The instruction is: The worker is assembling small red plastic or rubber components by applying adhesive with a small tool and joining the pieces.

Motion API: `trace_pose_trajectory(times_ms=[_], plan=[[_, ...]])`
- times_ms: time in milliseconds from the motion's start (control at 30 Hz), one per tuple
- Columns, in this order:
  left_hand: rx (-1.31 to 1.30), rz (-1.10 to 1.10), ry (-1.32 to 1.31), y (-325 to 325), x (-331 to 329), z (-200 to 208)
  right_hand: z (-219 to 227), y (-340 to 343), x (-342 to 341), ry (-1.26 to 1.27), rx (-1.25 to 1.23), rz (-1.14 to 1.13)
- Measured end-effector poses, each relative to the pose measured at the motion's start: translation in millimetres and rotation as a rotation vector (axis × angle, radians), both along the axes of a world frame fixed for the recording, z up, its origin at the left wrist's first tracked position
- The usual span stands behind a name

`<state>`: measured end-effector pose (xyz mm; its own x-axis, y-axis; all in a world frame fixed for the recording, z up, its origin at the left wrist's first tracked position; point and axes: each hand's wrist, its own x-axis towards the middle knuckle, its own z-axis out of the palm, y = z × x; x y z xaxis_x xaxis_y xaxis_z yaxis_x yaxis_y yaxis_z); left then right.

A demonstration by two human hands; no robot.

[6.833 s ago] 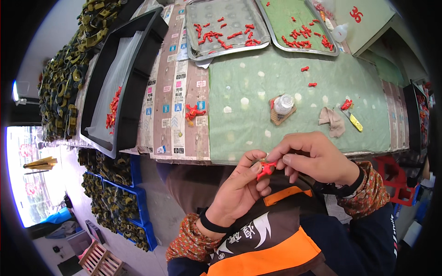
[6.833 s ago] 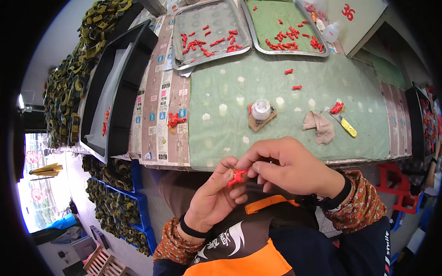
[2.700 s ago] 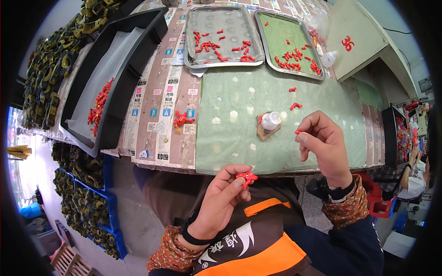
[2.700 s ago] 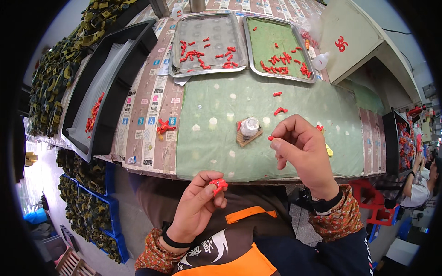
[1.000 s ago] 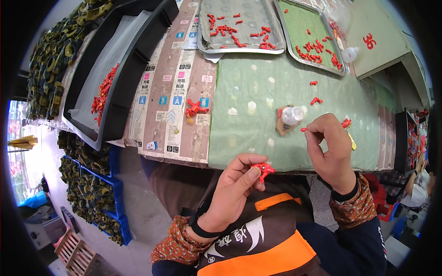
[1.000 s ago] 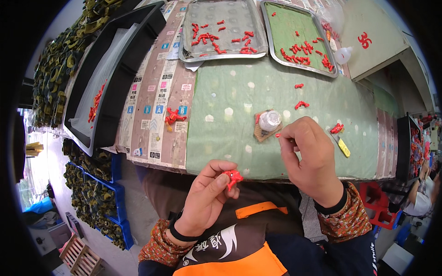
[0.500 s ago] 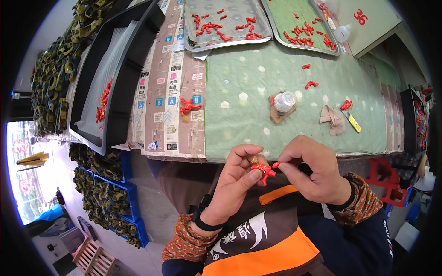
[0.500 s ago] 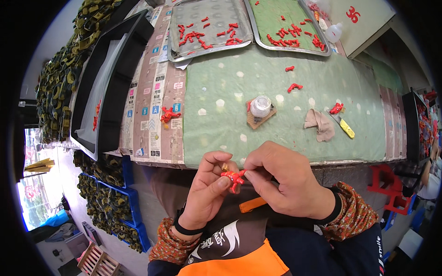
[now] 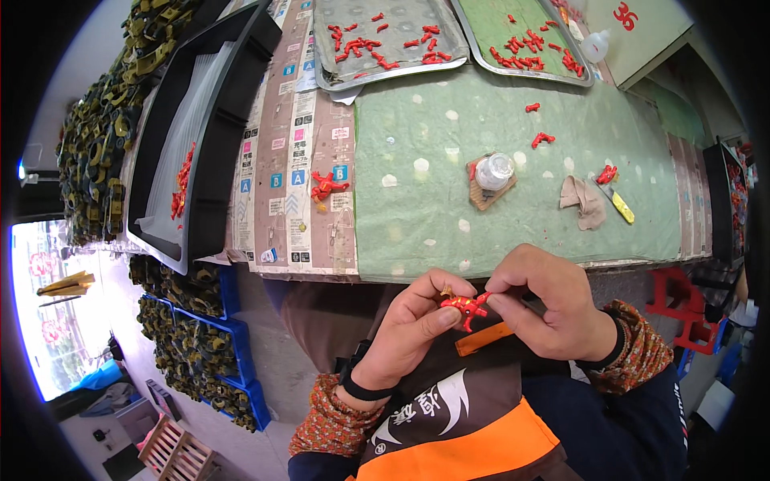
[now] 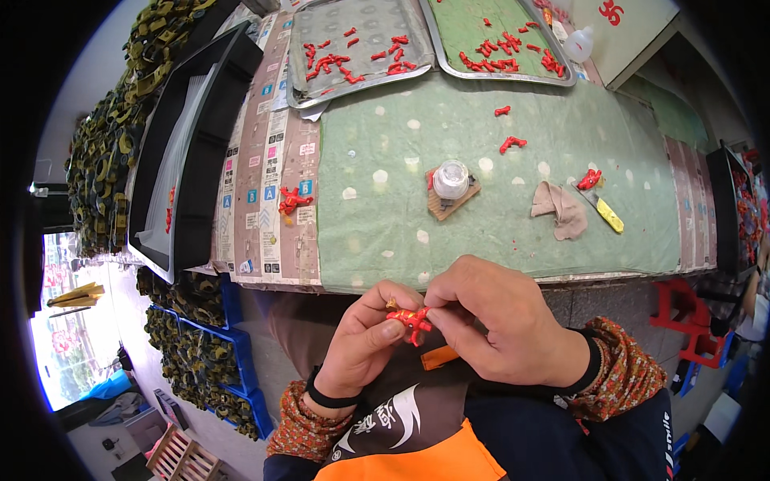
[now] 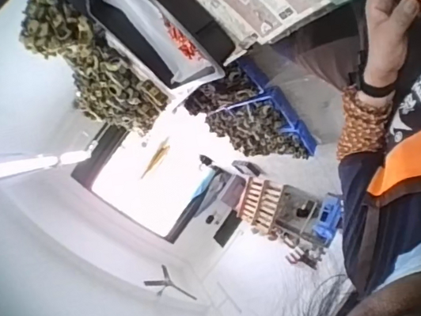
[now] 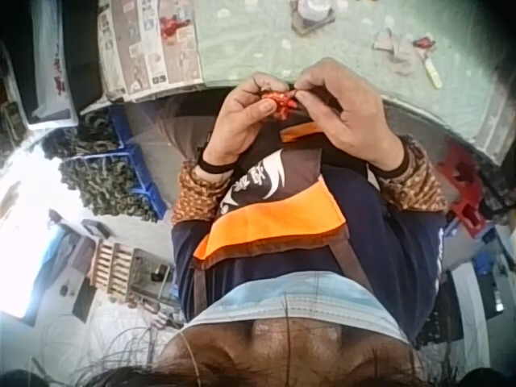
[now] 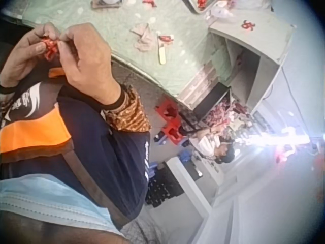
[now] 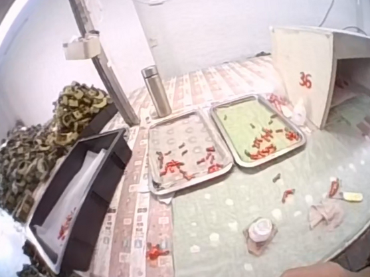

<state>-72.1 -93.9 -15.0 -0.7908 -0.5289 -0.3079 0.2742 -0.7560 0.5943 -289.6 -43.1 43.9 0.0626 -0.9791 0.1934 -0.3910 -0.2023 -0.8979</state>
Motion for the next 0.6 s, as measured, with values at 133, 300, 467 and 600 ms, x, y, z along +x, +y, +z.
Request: trace_pose_trajectory(times_ms=[133,300,467,600], plan=[[0.021,-0.012,-0.016,0.1,-0.6,2.0,-0.8,0.3,-0.4,0.0,-0.005,-0.001],[-0.017,-0.027,0.044,0.8,-0.6,-2.0,-2.4,-0.2,-1.1,0.016,-0.032,0.031],[-0.012,-0.022,0.021,1.8,-1.8,-1.5,-3.2,-0.4,-2.0,0.049,-0.064,0.056],[0.009,-0.03,-0.007,3.7,-2.0,-4.0,-0.6,-1.8,-4.4,0.116,-0.077,0.092]])
